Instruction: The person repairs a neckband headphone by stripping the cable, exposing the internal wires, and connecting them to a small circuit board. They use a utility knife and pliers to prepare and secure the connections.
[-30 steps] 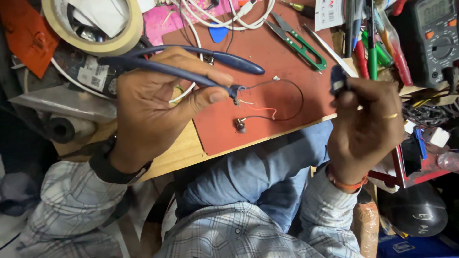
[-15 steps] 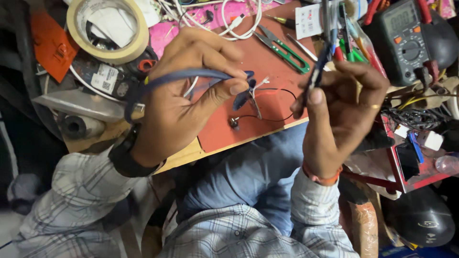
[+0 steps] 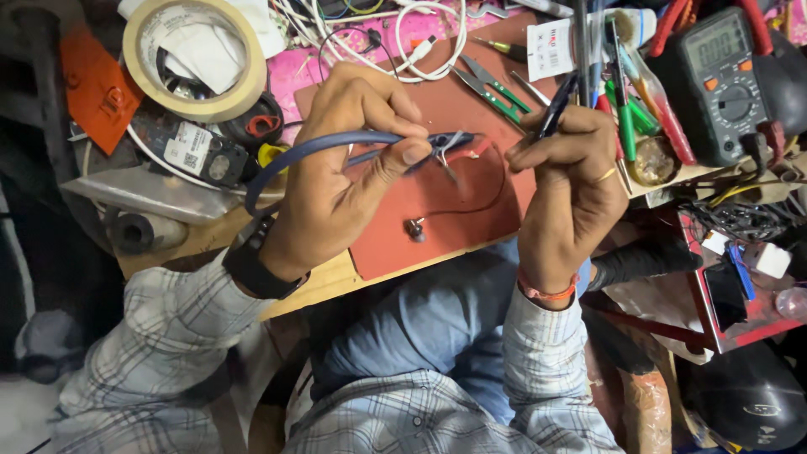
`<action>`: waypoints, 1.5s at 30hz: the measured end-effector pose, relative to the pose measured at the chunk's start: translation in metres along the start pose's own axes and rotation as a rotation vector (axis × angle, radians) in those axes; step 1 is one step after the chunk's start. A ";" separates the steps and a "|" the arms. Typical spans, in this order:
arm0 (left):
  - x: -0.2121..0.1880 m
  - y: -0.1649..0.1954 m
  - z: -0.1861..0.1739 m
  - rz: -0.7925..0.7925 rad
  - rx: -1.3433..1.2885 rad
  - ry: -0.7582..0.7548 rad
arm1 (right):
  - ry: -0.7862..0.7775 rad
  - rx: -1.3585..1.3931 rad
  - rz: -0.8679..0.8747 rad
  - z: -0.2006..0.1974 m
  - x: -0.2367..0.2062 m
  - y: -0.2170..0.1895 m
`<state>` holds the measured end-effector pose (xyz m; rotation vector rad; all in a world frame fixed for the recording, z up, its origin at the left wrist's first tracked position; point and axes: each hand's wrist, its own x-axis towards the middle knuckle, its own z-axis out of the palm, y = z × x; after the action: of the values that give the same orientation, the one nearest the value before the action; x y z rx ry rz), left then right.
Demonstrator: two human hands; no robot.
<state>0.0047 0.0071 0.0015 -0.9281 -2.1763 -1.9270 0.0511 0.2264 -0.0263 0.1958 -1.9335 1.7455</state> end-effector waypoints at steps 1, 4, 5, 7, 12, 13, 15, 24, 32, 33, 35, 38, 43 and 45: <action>-0.001 -0.002 0.001 -0.025 -0.049 0.005 | 0.003 -0.036 -0.008 0.001 0.001 0.001; -0.004 -0.008 0.006 -0.110 -0.242 0.010 | 0.014 0.001 0.073 0.002 0.005 0.002; -0.006 -0.009 0.006 -0.147 -0.275 -0.005 | -0.002 0.006 0.089 0.002 0.006 0.001; -0.010 -0.010 0.006 -0.221 -0.345 -0.027 | -0.063 0.001 0.103 0.001 0.008 0.000; -0.013 -0.010 0.010 -0.302 -0.461 -0.056 | -0.296 0.080 0.231 -0.007 0.013 -0.001; -0.013 -0.010 0.010 -0.297 -0.453 -0.066 | -0.314 0.084 0.193 -0.007 0.013 0.000; -0.012 -0.010 0.012 -0.294 -0.455 -0.076 | -0.332 0.085 0.141 -0.006 0.010 0.002; -0.002 -0.009 0.020 -0.070 0.164 -0.149 | -0.282 -0.002 0.055 -0.012 -0.001 0.026; 0.022 -0.019 0.056 -0.150 0.083 -0.146 | -0.304 0.194 0.094 -0.022 -0.025 0.037; 0.024 -0.023 0.062 -0.153 0.071 -0.161 | -0.307 0.185 0.100 -0.024 -0.028 0.037; 0.024 -0.031 0.066 -0.163 0.049 -0.177 | -0.308 0.187 0.103 -0.025 -0.033 0.038; 0.020 -0.036 0.072 -0.176 0.007 -0.187 | -0.302 0.211 0.095 -0.029 -0.037 0.036; 0.021 -0.033 0.072 -0.188 -0.030 -0.200 | -0.317 0.221 0.064 -0.033 -0.035 0.030; 0.020 -0.029 0.069 -0.199 -0.046 -0.198 | -0.327 0.183 0.049 -0.033 -0.032 0.028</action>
<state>-0.0037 0.0778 -0.0292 -0.9821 -2.4288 -2.0594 0.0758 0.2553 -0.0651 0.5330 -2.0098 2.0270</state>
